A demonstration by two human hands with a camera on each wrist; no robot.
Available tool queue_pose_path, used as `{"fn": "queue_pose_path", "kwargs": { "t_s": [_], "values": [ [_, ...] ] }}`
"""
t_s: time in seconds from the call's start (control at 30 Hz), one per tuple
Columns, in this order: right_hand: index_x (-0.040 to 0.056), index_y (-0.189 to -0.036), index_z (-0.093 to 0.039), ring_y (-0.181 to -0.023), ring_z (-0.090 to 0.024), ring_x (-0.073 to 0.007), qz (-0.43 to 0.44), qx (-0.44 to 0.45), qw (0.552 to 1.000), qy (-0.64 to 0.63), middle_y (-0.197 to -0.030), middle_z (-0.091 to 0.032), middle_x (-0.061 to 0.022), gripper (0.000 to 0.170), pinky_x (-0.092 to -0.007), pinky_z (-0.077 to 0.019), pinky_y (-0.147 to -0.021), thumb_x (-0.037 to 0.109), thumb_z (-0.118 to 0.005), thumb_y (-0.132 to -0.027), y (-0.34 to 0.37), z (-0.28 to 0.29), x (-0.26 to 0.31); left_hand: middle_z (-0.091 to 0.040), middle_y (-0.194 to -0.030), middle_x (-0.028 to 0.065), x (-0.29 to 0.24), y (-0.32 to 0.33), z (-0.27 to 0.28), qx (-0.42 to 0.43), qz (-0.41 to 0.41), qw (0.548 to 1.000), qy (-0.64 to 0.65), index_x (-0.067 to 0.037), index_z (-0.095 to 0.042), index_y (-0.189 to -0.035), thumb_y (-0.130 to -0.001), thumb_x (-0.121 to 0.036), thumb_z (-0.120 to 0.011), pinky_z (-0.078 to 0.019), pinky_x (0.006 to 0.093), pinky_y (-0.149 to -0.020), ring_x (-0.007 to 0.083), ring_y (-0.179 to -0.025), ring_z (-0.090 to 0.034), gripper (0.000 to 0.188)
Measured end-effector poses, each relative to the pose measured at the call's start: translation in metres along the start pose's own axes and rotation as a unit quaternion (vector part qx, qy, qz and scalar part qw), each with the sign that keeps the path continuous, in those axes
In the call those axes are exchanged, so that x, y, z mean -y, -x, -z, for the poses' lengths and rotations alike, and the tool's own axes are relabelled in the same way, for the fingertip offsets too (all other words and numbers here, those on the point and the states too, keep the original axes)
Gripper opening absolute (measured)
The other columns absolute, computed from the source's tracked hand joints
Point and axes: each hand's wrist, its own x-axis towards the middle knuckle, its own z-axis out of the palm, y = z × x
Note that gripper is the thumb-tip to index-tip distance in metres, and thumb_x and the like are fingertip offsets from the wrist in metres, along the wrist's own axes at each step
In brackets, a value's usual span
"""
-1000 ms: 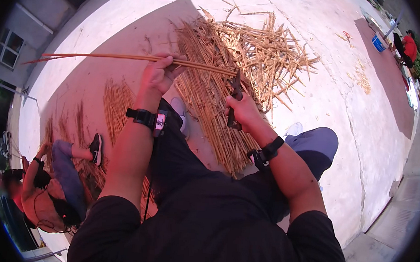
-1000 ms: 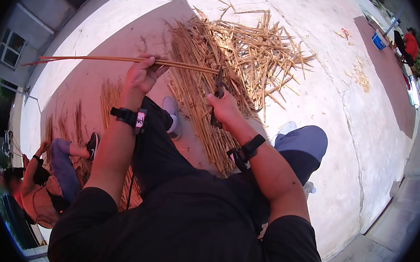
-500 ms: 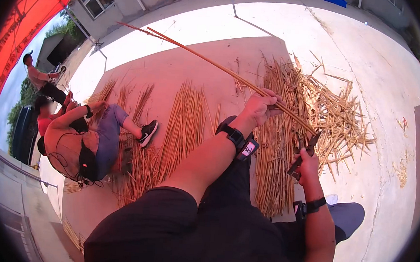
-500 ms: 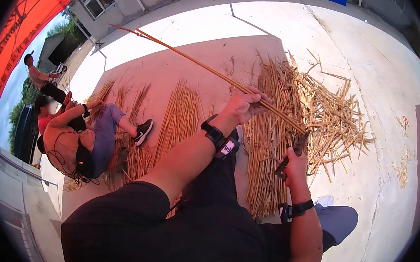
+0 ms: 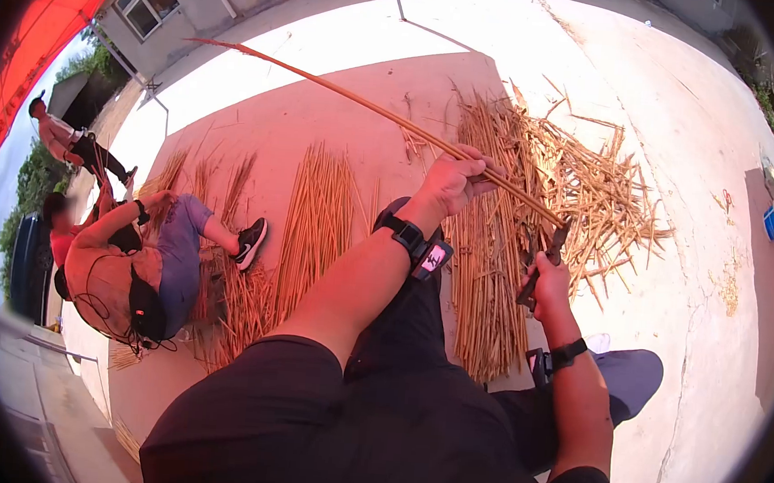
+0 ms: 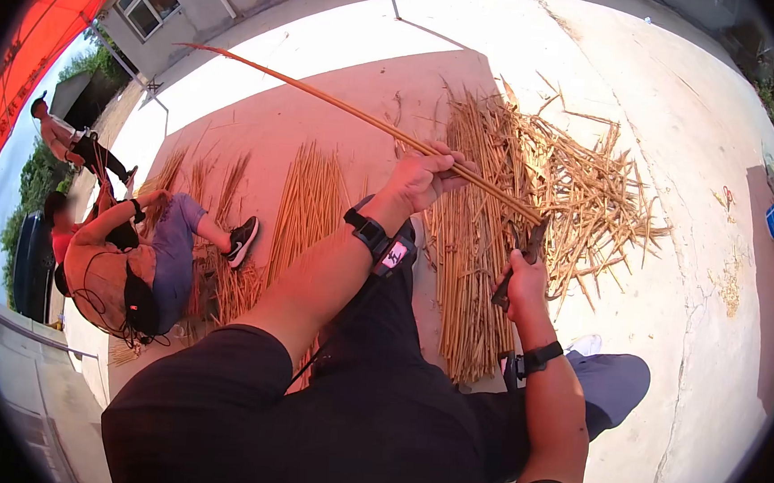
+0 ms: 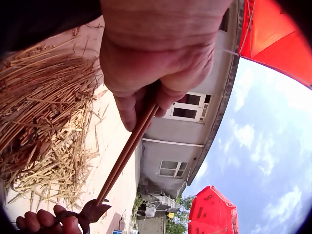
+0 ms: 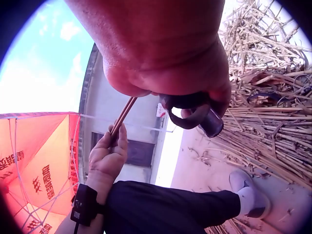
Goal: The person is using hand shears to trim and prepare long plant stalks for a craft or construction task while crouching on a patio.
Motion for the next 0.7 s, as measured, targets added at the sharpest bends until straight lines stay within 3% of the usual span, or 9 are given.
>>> {"fn": "queue_pose_path", "kwargs": {
  "t_s": [0.17,0.3,0.4,0.53,0.7],
  "values": [
    [0.0114,-0.084,-0.047,-0.049,-0.05,-0.015,-0.002,-0.018,1.0,-0.01,-0.064,-0.05,-0.0009,0.026,-0.0338,-0.0446,-0.043,0.026,-0.058,-0.102,0.006,0.003,0.008,-0.071,-0.106,0.0182,0.007,-0.01,0.015,0.027,0.015,0.999,-0.008,-0.007,-0.06,-0.1,-0.094,0.004,-0.059,-0.0555,0.0566,-0.098,0.0413,-0.112,-0.067,0.012],
    [0.0102,-0.087,-0.048,-0.047,-0.05,-0.0159,-0.004,-0.036,0.997,-0.061,-0.063,-0.048,-0.001,0.02,-0.0343,-0.044,-0.042,0.019,-0.061,-0.099,-0.002,0.014,0.013,-0.07,-0.106,0.019,0.007,-0.017,0.021,0.029,0.011,0.999,-0.019,-0.006,-0.056,-0.103,-0.094,0.005,-0.058,-0.058,0.0582,-0.092,0.0415,-0.109,-0.068,0.014],
    [0.0031,-0.1,-0.054,-0.05,-0.053,-0.0172,0.059,-0.077,0.994,0.047,-0.071,-0.056,-0.0049,0.021,-0.034,-0.0463,-0.045,0.018,-0.067,-0.095,-0.029,0.029,-0.006,-0.071,-0.104,0.019,0.005,-0.016,0.02,0.028,-0.003,0.999,-0.018,-0.006,-0.056,-0.103,-0.094,0.005,-0.058,-0.0573,0.0589,-0.093,0.0417,-0.109,-0.068,0.015],
    [0.0061,-0.09,-0.054,-0.056,-0.057,-0.0146,0.02,-0.065,0.997,-0.024,-0.075,-0.059,-0.0046,0.018,-0.0309,-0.0464,-0.048,0.018,-0.061,-0.101,-0.017,0.031,0.01,-0.071,-0.103,0.0183,0.005,-0.015,0.022,0.032,0.013,0.999,-0.036,-0.006,-0.055,-0.102,-0.093,0.006,-0.057,-0.0589,0.0572,-0.091,0.0408,-0.108,-0.069,0.015],
    [0.0058,-0.102,-0.055,-0.067,-0.065,-0.0192,0.067,-0.045,0.996,-0.042,-0.08,-0.061,-0.0054,0.01,-0.031,-0.05,-0.05,0.01,-0.063,-0.097,-0.017,0.029,0.019,-0.071,-0.101,0.0175,0.001,0.001,0.002,0.056,0.077,0.991,-0.089,-0.007,-0.058,-0.098,-0.093,0.005,-0.058,-0.06,0.0577,-0.088,0.0408,-0.104,-0.071,0.014]
  ]
}}
